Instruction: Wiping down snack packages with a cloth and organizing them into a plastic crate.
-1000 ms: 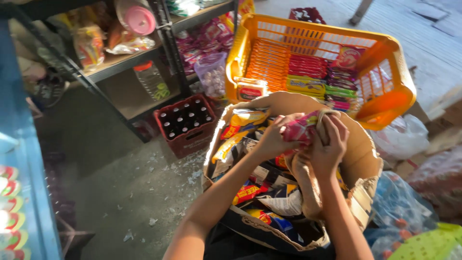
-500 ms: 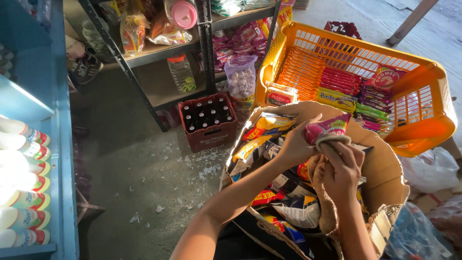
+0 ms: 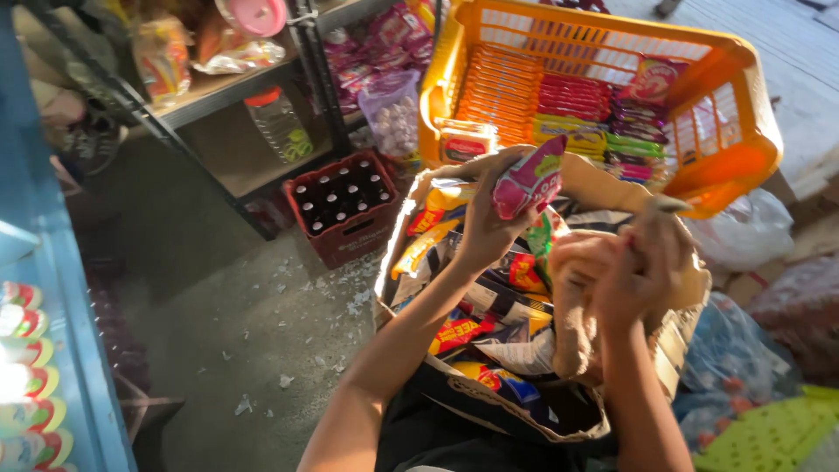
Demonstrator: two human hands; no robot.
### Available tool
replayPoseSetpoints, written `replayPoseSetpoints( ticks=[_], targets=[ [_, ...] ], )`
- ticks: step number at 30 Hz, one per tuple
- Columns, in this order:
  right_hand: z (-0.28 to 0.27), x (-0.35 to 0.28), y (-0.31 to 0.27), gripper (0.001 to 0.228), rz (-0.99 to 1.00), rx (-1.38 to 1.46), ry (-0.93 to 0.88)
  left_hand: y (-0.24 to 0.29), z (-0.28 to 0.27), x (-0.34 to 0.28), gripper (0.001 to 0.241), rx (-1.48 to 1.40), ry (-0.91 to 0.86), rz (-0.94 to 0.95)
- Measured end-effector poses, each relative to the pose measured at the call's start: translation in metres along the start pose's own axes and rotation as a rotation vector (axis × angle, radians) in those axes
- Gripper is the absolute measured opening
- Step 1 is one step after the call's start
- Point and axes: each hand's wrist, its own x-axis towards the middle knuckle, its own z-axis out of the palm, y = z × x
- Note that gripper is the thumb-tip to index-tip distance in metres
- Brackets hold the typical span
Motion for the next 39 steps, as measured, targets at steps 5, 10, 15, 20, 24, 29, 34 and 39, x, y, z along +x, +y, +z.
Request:
replayPoseSetpoints(
  ticks=[5,10,15,20,24,29,34,39],
  targets=[
    [0.015,0.014,-0.056,0.036,-0.299,-0.090,-0.318,0.018,0.012,-0.007,0.076,0.449,-0.088,0.108],
    [0.013,0.025,-0.055,0.048,-0.270,-0.140,-0.383,0.021,0.008,-0.010,0.074,0.598,-0.131,0.187],
    [0.010,0.016,-0.052,0.054,-0.184,-0.058,-0.373,0.014,0.013,-0.008,0.077,0.580,-0.176,0.222],
    [0.014,0.016,-0.054,0.057,-0.170,0.057,-0.444,0.012,0.010,-0.006,0.076,0.603,-0.177,0.210],
    [0.015,0.022,-0.050,0.057,-0.033,0.022,-0.345,0.009,0.009,-0.010,0.075,0.611,-0.220,0.235],
    [0.004,0.029,-0.074,0.054,0.002,0.127,-0.507,0.014,0.012,-0.003,0.075,0.560,-0.193,0.196],
    [0.005,0.030,-0.073,0.055,-0.007,0.186,-0.654,0.007,0.007,-0.008,0.068,0.491,-0.175,0.098],
    [0.009,0.029,-0.056,0.057,0.134,0.032,-0.488,0.010,0.013,-0.009,0.069,0.549,-0.222,0.116]
  ],
)
